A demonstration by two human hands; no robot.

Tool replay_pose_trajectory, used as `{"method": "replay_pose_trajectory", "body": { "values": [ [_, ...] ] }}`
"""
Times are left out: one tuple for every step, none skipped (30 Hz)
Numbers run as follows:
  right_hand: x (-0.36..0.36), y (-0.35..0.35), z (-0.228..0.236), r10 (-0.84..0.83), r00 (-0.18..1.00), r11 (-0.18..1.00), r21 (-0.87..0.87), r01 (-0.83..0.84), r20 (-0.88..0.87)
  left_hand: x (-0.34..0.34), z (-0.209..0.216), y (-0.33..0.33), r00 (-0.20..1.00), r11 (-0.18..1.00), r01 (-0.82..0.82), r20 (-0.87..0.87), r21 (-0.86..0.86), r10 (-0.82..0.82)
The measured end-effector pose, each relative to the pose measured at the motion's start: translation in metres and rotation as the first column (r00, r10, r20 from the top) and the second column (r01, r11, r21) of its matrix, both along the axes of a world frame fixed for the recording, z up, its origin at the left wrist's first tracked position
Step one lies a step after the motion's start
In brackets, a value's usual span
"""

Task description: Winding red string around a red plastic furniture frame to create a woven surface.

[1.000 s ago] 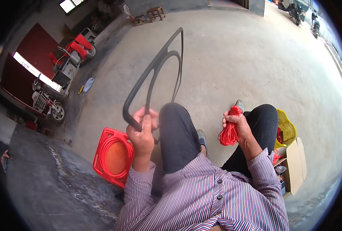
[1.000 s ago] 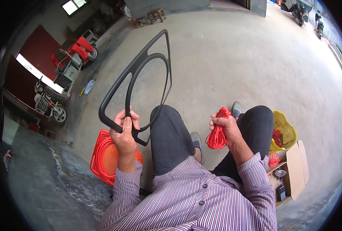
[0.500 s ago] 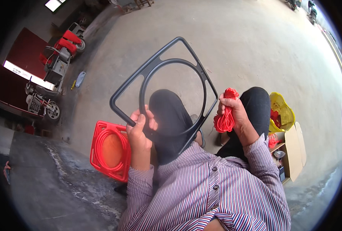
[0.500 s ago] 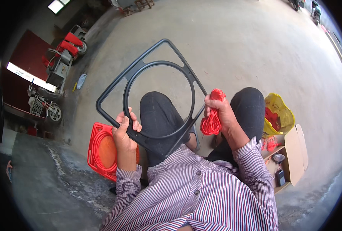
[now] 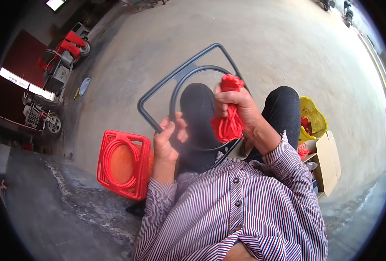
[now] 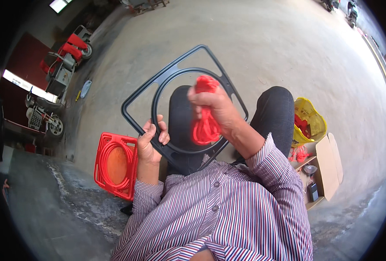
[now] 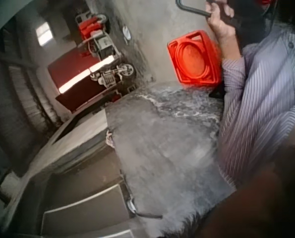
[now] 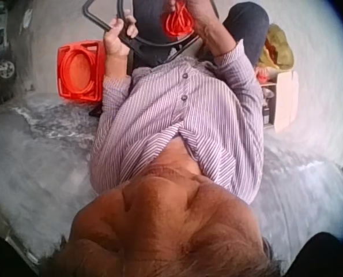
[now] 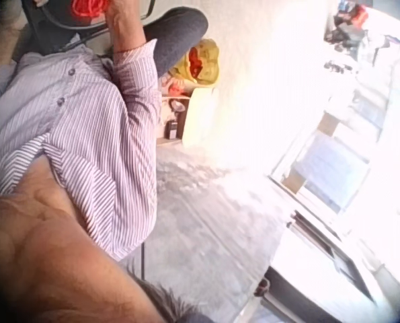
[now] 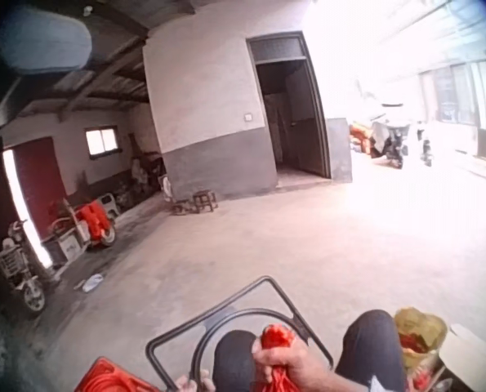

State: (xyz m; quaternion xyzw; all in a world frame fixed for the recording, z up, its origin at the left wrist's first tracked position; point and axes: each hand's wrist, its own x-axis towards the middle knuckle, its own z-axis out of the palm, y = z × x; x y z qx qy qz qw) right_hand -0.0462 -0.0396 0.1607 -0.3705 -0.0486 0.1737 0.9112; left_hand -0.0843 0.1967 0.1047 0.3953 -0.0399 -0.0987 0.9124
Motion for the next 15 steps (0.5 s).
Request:
{"method": "replay_pose_trajectory", "body": {
  "values": [
    [0.002,0.008,0.016,0.021,0.999,0.999,-0.028,-0.019,0.048,0.004,0.0,-0.003,1.0,0.998,-0.002,0.005,0.063,0.002],
    [0.001,0.019,0.035,0.083,0.993,0.996,-0.027,-0.081,0.079,0.004,0.004,-0.006,0.999,0.998,0.001,0.039,0.066,-0.003],
    [0.001,0.029,0.049,0.13,0.977,0.992,-0.021,-0.128,0.169,0.004,0.011,-0.012,0.997,0.998,0.014,0.07,0.069,-0.019],
    [0.0,0.039,0.061,0.144,0.973,0.989,0.014,-0.149,0.18,0.001,0.021,-0.025,0.997,0.997,0.021,0.067,0.068,-0.025],
    [0.0,0.046,0.067,0.158,0.969,0.984,0.048,-0.17,0.191,-0.003,0.033,-0.04,0.998,0.999,-0.053,-0.018,0.013,0.053],
    [0.002,0.047,0.071,0.153,0.97,0.985,0.046,-0.165,0.191,-0.005,0.041,-0.049,0.986,0.99,-0.133,-0.104,-0.035,0.129],
    [0.005,0.047,0.073,0.076,0.973,0.993,0.069,-0.093,0.217,-0.003,0.038,-0.047,0.987,0.991,-0.128,-0.105,-0.038,0.123],
    [0.008,0.046,0.076,-0.002,0.971,0.995,0.093,-0.021,0.241,0.001,0.033,-0.042,0.998,0.996,0.06,-0.005,-0.068,-0.061],
    [0.015,0.041,0.067,-0.057,0.974,0.993,0.109,0.033,0.22,0.004,0.03,-0.035,0.969,0.969,0.236,0.099,-0.076,-0.228],
    [0.021,0.033,0.06,-0.111,0.974,0.984,0.158,0.08,0.196,0.004,0.036,-0.032,0.939,0.947,0.318,0.154,-0.048,-0.308],
    [0.025,0.022,0.052,-0.164,0.972,0.97,0.205,0.128,0.168,0.004,0.034,-0.031,0.94,0.949,0.312,0.158,-0.05,-0.301],
    [0.026,0.011,0.046,-0.217,0.966,0.958,0.22,0.184,0.139,0.004,0.028,-0.027,0.959,0.965,0.263,0.117,-0.02,-0.259],
    [0.027,-0.004,0.039,-0.274,0.955,0.941,0.234,0.243,0.111,0.006,0.025,-0.024,0.973,0.976,0.219,0.078,0.014,-0.219],
    [0.031,-0.019,0.032,-0.304,0.947,0.925,0.268,0.268,0.101,0.004,0.029,-0.022,0.986,0.985,0.163,0.02,0.049,-0.164],
    [0.033,-0.036,0.027,-0.334,0.938,0.908,0.299,0.294,0.091,0.004,0.029,-0.019,0.997,0.992,0.083,-0.003,0.094,-0.083]
  ]
}}
